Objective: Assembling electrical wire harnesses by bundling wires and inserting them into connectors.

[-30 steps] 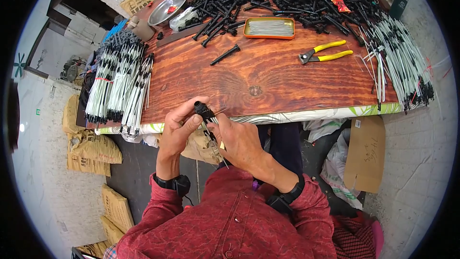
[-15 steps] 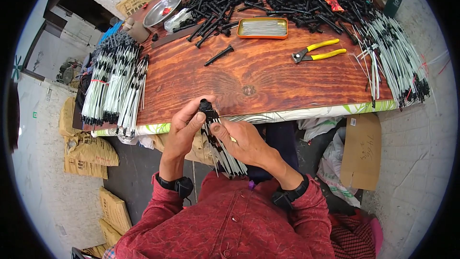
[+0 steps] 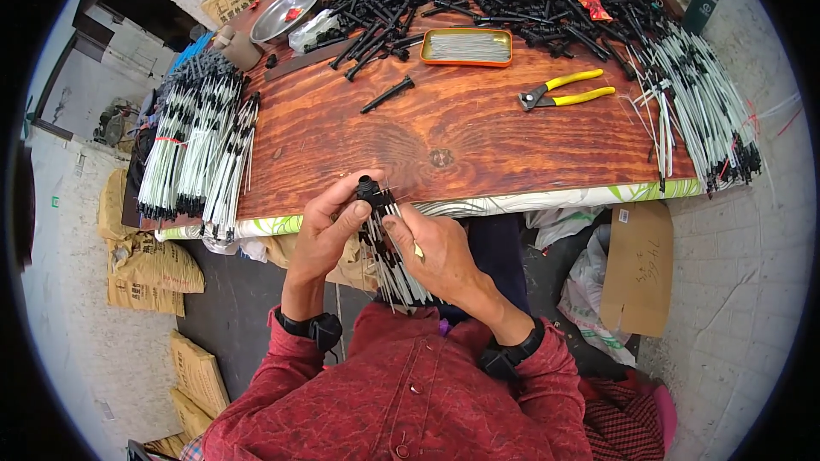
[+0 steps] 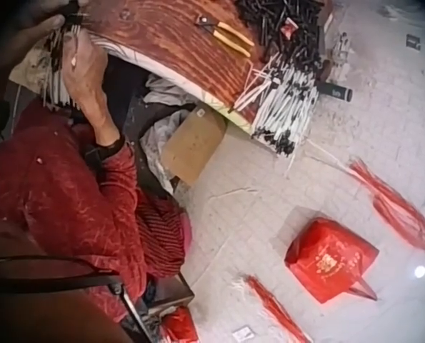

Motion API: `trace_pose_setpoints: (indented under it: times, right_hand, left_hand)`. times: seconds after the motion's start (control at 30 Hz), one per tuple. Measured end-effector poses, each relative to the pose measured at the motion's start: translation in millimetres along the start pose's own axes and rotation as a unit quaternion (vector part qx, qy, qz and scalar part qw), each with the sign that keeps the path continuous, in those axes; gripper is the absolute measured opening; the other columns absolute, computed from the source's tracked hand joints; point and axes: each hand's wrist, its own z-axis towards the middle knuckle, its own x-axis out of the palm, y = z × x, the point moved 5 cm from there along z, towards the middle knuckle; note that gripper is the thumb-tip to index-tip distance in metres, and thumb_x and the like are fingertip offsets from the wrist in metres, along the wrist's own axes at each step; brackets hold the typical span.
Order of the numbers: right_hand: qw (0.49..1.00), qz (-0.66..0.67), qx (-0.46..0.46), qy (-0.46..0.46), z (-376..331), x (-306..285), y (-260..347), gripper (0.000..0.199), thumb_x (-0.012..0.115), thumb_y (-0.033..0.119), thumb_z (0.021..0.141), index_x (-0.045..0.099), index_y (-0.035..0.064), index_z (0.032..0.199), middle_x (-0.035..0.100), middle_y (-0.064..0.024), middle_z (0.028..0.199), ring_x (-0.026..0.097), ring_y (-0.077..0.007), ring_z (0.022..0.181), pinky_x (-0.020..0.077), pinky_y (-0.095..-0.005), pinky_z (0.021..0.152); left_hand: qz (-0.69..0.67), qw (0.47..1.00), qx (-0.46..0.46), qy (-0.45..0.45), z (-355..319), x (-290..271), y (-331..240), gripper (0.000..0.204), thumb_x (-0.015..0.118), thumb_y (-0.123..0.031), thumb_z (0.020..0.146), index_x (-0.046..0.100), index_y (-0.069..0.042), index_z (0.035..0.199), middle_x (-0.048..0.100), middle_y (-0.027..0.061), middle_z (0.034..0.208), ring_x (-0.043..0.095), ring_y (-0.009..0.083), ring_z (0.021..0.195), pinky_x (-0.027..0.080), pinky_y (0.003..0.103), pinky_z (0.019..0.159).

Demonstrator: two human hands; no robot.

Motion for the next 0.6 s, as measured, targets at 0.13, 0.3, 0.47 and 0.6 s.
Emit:
trace_pose_setpoints:
  times: [0.13,0.3,0.47,0.6]
  right_hand:
    - [0.999,-0.035,-0.001,-0.028,1,0,2,0.020,0.056,0.022,0.102,0.059,0.0026,0.099,0.060,-0.0183,0.065,0.062,-0.0397,0.059,0.0437,-0.0461,0.052]
    - [0.996,-0.070,-0.005,-0.055,2,2,6,0.018,0.057,0.021,0.101,0.061,0.0039,0.098,0.061,-0.0176,0.064,0.063,-0.0390,0.058,0.0450,-0.0463,0.050]
    - [0.996,-0.062,-0.013,-0.067,0,1,10,0.017,0.058,0.020,0.100,0.060,0.0035,0.096,0.060,-0.0168,0.062,0.063,-0.0385,0.057,0.0449,-0.0462,0.049]
    - [0.994,-0.085,-0.029,-0.067,-3,4,8,0.019,0.058,0.021,0.100,0.058,0.0029,0.094,0.060,-0.0165,0.060,0.062,-0.0381,0.055,0.0446,-0.0462,0.048]
  left_hand:
    - [-0.015,1.000,-0.002,0.015,-1,3,-1,0.040,0.059,-0.016,0.103,0.053,0.001,0.139,0.063,0.0029,0.117,0.058,0.0102,0.106,0.048,0.026,0.091]
    - [-0.018,0.999,0.026,-0.028,-3,9,4,0.041,0.059,-0.016,0.103,0.053,0.001,0.139,0.063,0.0026,0.117,0.058,0.0101,0.105,0.047,0.026,0.093]
    - [-0.032,0.998,0.001,-0.052,-6,9,6,0.040,0.059,-0.017,0.103,0.055,0.001,0.138,0.063,0.0016,0.115,0.057,0.0091,0.103,0.045,0.025,0.093]
    - [-0.032,0.998,-0.007,-0.050,-5,6,10,0.039,0.059,-0.017,0.103,0.056,0.001,0.137,0.063,0.0009,0.113,0.056,0.0082,0.103,0.045,0.024,0.092]
